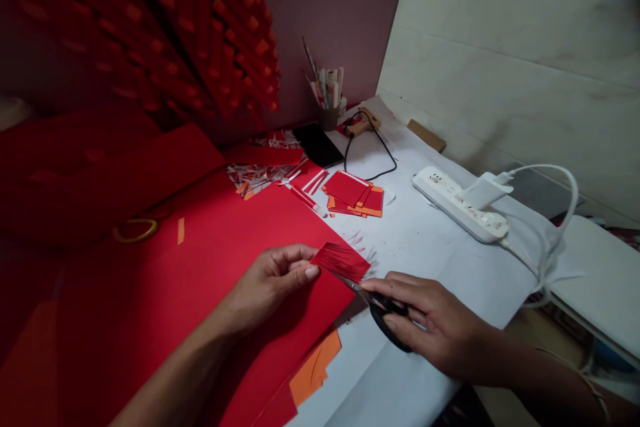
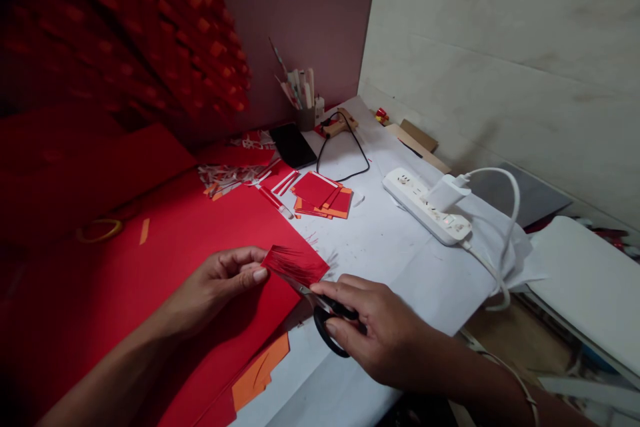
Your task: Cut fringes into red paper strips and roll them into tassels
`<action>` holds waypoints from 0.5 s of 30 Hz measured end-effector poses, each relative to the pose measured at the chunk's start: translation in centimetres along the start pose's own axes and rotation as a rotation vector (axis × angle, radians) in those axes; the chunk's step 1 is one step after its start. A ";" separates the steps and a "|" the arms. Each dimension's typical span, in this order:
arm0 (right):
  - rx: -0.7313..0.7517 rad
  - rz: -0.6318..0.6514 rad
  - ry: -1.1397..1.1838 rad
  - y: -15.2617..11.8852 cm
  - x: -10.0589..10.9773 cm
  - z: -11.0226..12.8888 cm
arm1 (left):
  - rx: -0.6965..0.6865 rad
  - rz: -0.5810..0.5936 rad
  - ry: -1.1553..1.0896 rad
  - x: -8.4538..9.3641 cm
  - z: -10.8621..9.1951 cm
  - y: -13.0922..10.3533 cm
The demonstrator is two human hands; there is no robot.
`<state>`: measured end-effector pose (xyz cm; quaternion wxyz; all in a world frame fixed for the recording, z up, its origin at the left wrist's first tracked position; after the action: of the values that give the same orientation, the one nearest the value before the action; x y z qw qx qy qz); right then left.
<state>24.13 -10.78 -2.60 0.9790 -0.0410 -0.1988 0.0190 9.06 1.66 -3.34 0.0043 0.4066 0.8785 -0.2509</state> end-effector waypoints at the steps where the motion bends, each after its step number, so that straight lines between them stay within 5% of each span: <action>1: -0.002 0.002 0.003 0.0 0.0 -0.1 | 0.000 0.005 -0.003 0.0 0.0 0.0; 15: -0.010 0.019 -0.001 0.0 0.1 0.1 | 0.008 0.032 -0.030 0.0 0.4 0.0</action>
<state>24.13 -10.78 -2.46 0.9785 -0.0478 -0.1989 0.0275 8.98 1.53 -3.67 0.0200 0.4166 0.8708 -0.2602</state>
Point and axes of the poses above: each hand's wrist, its own y-axis towards the middle knuckle, its own x-axis out of the back of the hand, z = x × y, the point moved 7 cm from there along y, towards the middle knuckle, and after that the axes turned 5 degrees about -z, right-handed, at the moved point
